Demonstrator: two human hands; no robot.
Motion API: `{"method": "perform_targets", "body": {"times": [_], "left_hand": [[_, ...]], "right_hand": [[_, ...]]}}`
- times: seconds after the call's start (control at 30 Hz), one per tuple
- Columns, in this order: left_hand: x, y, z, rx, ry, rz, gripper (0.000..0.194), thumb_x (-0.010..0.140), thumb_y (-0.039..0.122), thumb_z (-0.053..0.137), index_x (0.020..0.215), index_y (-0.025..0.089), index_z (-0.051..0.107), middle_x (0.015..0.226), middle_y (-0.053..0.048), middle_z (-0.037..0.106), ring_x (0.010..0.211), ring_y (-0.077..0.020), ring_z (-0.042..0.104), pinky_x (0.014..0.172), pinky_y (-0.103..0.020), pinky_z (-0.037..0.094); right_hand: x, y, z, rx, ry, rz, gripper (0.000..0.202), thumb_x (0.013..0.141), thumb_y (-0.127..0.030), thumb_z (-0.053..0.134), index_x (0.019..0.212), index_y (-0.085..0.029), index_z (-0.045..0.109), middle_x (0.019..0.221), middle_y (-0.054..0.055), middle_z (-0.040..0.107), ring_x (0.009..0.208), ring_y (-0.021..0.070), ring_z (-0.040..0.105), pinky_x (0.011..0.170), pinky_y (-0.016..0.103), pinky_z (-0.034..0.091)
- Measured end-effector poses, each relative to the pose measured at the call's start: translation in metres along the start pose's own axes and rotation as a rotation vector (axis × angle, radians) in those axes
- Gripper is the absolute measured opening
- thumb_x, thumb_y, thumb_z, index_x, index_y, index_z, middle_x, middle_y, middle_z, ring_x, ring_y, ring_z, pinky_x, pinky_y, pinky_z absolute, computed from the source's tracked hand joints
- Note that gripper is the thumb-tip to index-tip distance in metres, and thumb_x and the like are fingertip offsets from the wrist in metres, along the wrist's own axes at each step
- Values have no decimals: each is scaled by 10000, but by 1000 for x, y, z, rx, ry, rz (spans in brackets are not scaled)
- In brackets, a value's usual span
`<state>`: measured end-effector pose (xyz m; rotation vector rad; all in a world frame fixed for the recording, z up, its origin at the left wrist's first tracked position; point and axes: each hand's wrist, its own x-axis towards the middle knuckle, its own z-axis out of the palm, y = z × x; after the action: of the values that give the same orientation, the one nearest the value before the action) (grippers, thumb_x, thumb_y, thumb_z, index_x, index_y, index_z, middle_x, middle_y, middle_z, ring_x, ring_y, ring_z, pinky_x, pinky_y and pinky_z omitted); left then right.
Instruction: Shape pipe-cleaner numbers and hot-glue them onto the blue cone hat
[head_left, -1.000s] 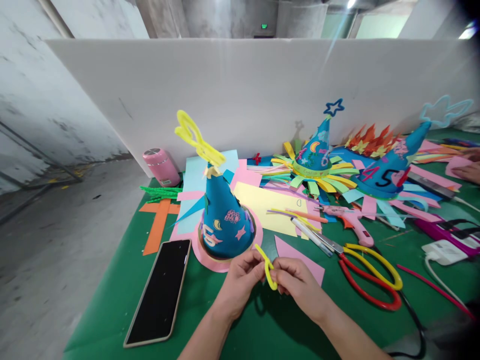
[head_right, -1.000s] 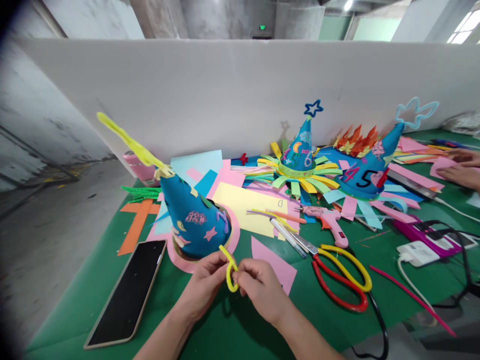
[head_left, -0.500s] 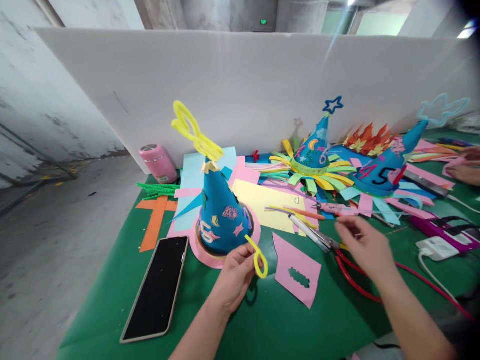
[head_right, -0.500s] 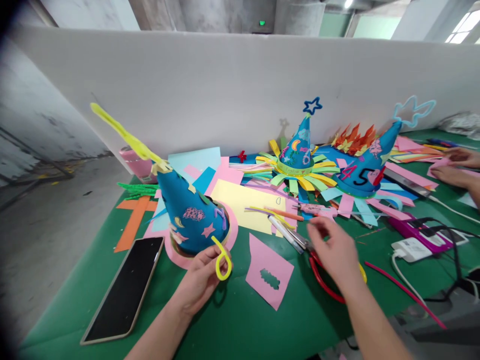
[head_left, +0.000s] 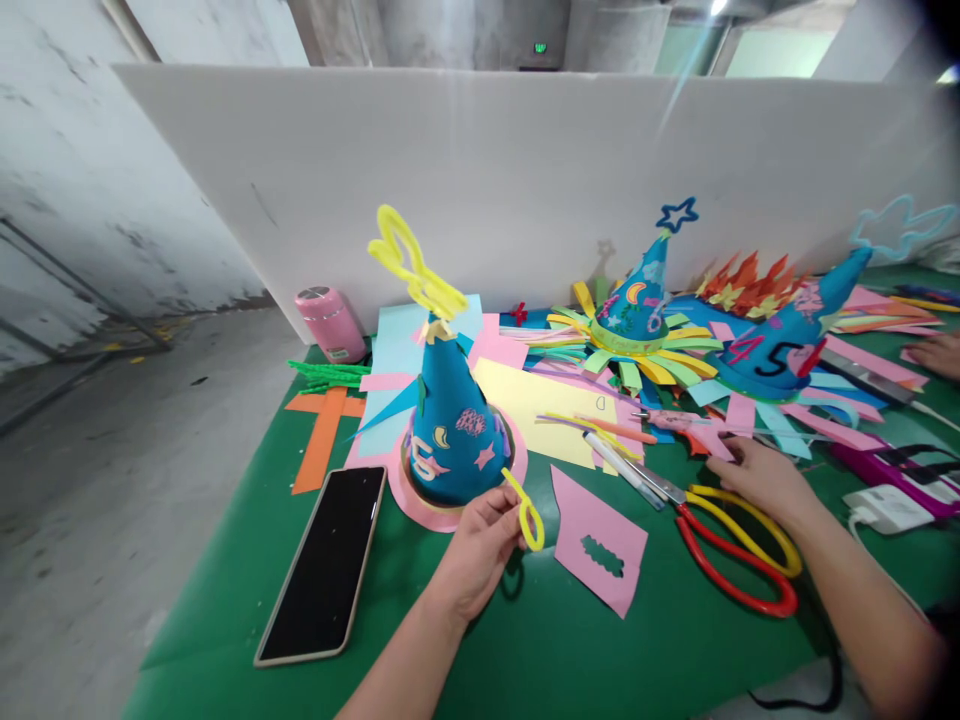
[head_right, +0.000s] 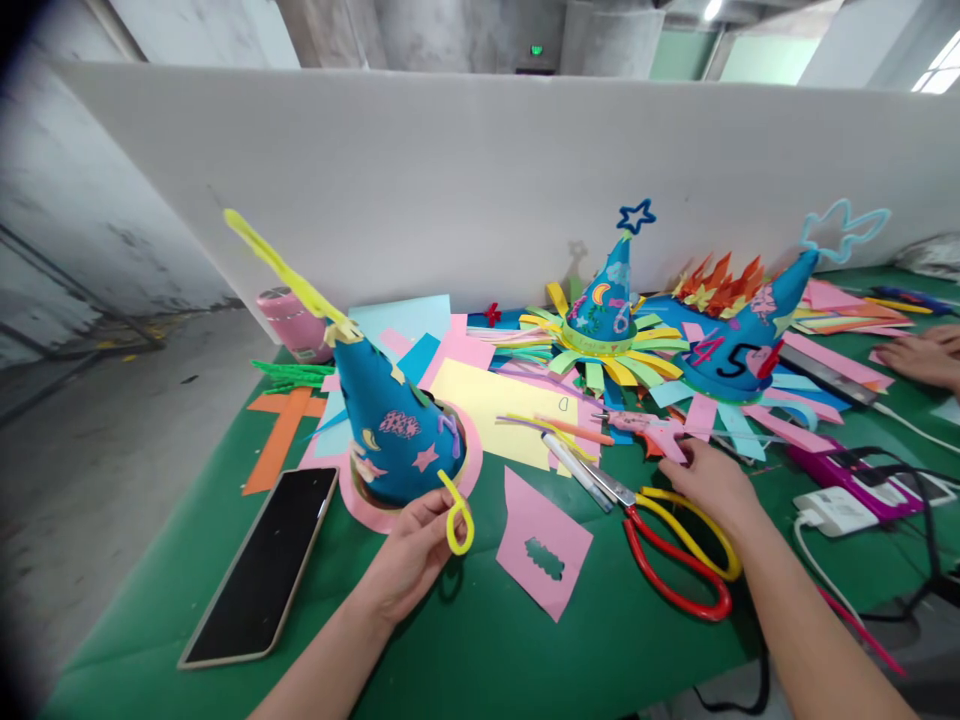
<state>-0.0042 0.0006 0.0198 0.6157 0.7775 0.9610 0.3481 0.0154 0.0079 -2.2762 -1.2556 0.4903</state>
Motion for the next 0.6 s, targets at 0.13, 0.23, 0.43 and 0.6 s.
{"method": "perform_targets", "body": {"times": [0.13,0.23,0.43,0.6], "left_hand": [[1,0,-1,5,-8,0,219,603,252,727,642,126,552,568,22,524,497,-53,433,503,-172,340],[2,-2,-1,12,-19,0,214,610,256,720,641,127,553,559,23,517,499,-57,430,498,-171,332],[2,-1,1,0,-37,-23,193,628,234,705,629,125,545,555,21,512,496,-56,422,492,-170,314],[0,1,2,-40,-23,-37,211,606,229,724,639,125,544,553,22,517,500,-56,436,494,-171,314]], "right_hand": [[-6,-1,-14,228,-35,93,263,662,-385,565,810,-167,569,594,113,632,497,218,589,514,353,429],[-13,-3,-22,439,-86,125,223,690,-354,566,806,-164,575,733,146,653,540,192,605,482,303,438],[-20,-21,-34,767,-146,185,172,688,-328,620,698,-156,620,679,85,614,519,144,571,431,237,417],[-48,-47,-31,934,-102,-60,171,679,-283,658,822,-216,589,643,1,554,561,119,553,511,218,425]]}}
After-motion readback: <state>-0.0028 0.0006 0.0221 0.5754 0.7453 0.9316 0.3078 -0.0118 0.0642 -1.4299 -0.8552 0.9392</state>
